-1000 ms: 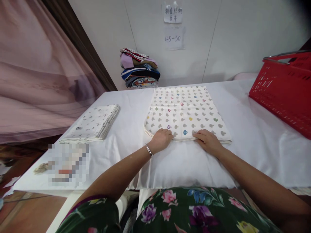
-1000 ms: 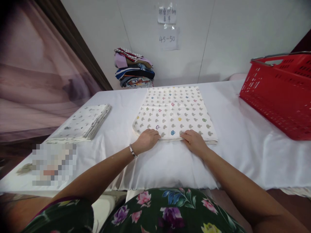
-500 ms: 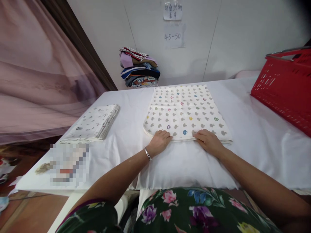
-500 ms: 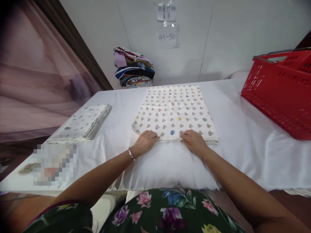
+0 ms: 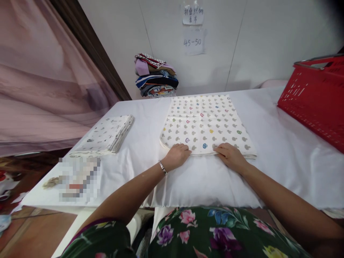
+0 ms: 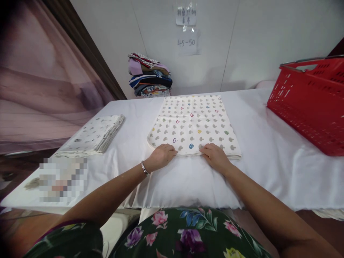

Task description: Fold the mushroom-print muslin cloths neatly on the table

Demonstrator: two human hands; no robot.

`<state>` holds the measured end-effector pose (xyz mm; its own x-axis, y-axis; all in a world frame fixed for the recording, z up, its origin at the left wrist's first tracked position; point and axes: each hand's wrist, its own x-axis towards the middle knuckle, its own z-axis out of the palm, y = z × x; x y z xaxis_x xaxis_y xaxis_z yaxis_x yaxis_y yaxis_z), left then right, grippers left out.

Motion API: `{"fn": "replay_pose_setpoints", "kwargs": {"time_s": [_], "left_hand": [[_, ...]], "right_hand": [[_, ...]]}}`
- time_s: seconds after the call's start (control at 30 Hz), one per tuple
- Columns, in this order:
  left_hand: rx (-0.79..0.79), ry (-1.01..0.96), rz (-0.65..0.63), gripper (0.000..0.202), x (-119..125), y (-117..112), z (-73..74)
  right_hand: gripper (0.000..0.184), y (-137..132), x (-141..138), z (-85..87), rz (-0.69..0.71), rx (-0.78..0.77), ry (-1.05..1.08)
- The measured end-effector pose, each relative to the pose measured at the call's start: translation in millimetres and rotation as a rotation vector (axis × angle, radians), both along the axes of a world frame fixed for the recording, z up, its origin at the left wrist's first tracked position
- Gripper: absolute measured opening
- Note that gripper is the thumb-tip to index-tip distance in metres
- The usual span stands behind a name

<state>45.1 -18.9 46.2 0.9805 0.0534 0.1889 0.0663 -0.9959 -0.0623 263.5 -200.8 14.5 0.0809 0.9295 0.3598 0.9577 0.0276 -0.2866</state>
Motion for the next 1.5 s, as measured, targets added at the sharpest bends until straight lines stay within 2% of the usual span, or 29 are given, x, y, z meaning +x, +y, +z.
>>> {"fn": "replay_pose_setpoints", "kwargs": {"time_s": [0.13,0.33,0.57,0.67,0.8,0.9,1.0,1.23,1.37,1.5], "left_hand": [[-0.099,0.041,-0.013,0.027,2,6,1.9],[-0.105,0.046,-0.036,0.031,2,8,0.4],[0.076,0.01,-0.027,0.026,4,5,2.0],[0.149,-0.069,0.006,0.024,8,10,4.6],[0.188,-0.093,-0.014,0.022,8,11,-4.2],[0.186,-0.069,-0.023,0.019,3,7,-14.7],[0.188,-0.058,0.003,0.019,-1,0,-18.8],[0.243,0.03,0.07,0.022,-5,-17,-8.5],[0.22,0.053,0.074,0.026,-10,-21,-1.6],[0.249,0.061,0.086,0.024,-9,-23,-3.2]], "right_hand": [[0.024,0,0,0.8,-0.002,0.002,0.004],[0.025,-1,-1,2.2,-0.006,-0.015,0.002],[0.024,-1,0,2.3,-0.006,-0.023,0.001],[0.024,0,0,2.3,0.01,-0.017,-0.001],[0.024,0,0,3.7,0.01,-0.017,0.0],[0.024,-1,-1,5.2,0.009,-0.021,-0.001],[0.023,-1,-1,5.0,0.012,-0.022,-0.001],[0.022,-1,0,1.7,0.017,-0.017,0.006],[0.023,0,2,-1.0,0.029,0.003,-0.009],[0.023,1,3,-4.6,0.041,0.027,-0.016]]}}
